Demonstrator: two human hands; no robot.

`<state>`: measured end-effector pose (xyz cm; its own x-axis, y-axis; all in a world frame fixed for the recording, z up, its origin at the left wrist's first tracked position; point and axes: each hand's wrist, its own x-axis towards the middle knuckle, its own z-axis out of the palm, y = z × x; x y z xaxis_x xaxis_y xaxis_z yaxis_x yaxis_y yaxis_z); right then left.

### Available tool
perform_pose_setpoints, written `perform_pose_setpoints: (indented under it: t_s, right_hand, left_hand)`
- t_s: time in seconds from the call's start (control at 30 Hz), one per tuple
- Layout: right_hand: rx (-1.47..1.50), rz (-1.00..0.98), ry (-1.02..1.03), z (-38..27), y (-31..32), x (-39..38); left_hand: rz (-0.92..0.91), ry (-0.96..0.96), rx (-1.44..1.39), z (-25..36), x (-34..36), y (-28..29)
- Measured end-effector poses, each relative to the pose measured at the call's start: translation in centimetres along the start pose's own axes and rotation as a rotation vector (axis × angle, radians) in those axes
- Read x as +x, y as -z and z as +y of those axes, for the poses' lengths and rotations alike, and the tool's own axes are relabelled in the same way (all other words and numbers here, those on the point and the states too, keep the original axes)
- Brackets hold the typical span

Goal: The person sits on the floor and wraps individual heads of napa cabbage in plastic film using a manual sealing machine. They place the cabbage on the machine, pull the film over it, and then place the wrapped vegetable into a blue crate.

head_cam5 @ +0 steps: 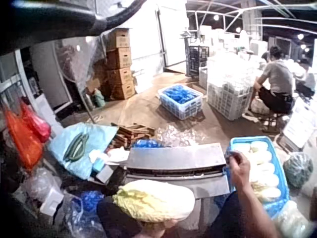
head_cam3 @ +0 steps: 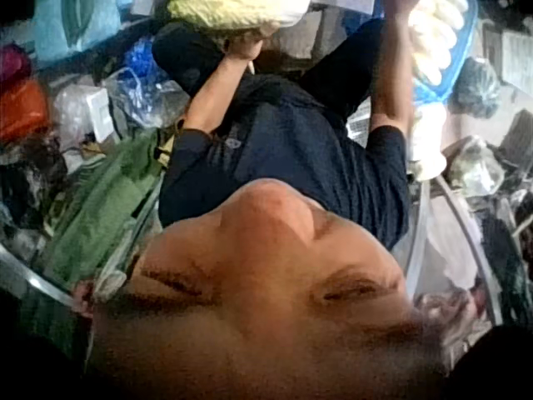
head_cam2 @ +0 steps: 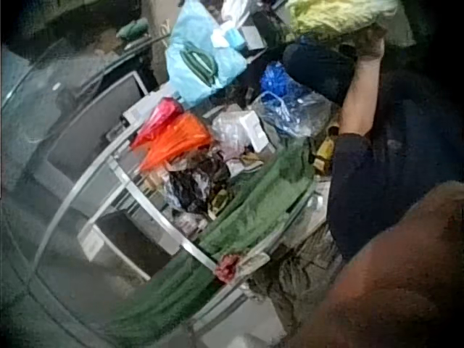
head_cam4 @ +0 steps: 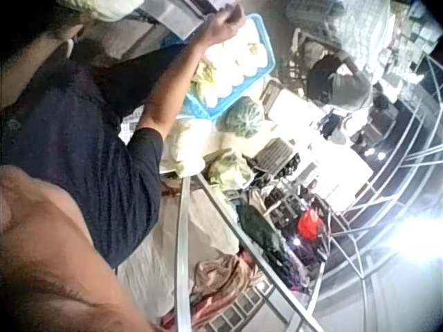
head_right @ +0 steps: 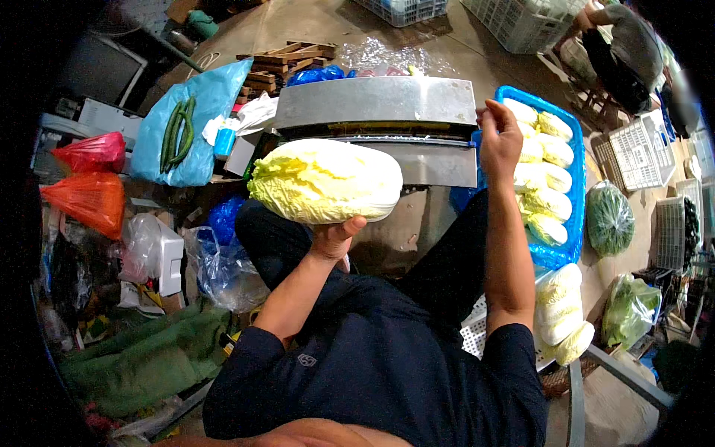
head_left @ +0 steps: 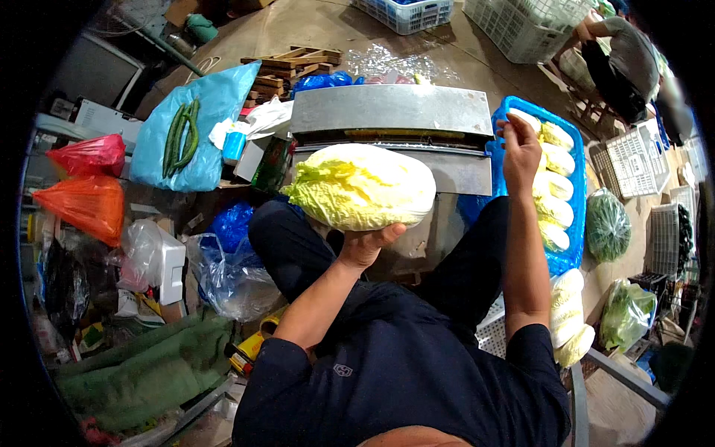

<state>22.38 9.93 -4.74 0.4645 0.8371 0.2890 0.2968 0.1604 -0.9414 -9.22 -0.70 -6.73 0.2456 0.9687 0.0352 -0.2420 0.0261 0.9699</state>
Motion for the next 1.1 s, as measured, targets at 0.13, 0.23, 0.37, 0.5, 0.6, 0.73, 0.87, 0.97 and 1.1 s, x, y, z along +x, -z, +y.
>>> perform_pose_setpoints:
  t_s: [0.13,0.23,0.37,0.5,0.6,0.73,0.87,0.97,1.1]
  right_hand:
    - [0.200,-0.347,-0.082,-2.8,-0.9,-5.7]
    - [0.677,-0.663,-0.290,-4.6,-2.7,-10.4]
    - [1.162,-0.671,-0.614,-4.8,-5.6,-14.2]
    - [1.628,-0.457,-0.942,-1.3,-5.1,-14.8]
    - [1.529,-0.498,-0.944,-1.2,-4.9,-14.8]
    - [1.300,-0.512,-0.921,2.5,-4.3,-13.7]
    - [1.042,-0.489,-0.780,-1.3,-5.1,-11.0]
    - [0.837,-0.463,-0.718,-2.8,-5.8,-7.2]
    - [0.484,-0.504,-0.552,-3.7,-7.4,-1.0]
  left_hand:
    - [-0.180,0.062,0.141,0.3,0.5,-0.3]
    - [-0.274,-0.055,0.158,-4.8,0.3,0.1]
    - [-0.281,-0.342,0.517,-0.8,2.4,-3.1]
    - [-0.127,-0.602,0.897,1.2,2.7,-4.3]
    - [-0.062,-0.677,0.692,1.7,2.2,-3.5]
    - [0.060,-0.734,0.727,3.1,0.8,-3.3]
    - [0.133,-0.580,0.722,4.5,3.2,-1.6]
    - [0.102,-0.316,0.450,4.0,6.6,1.2]
    - [0.108,-0.203,0.275,2.4,13.1,5.0]
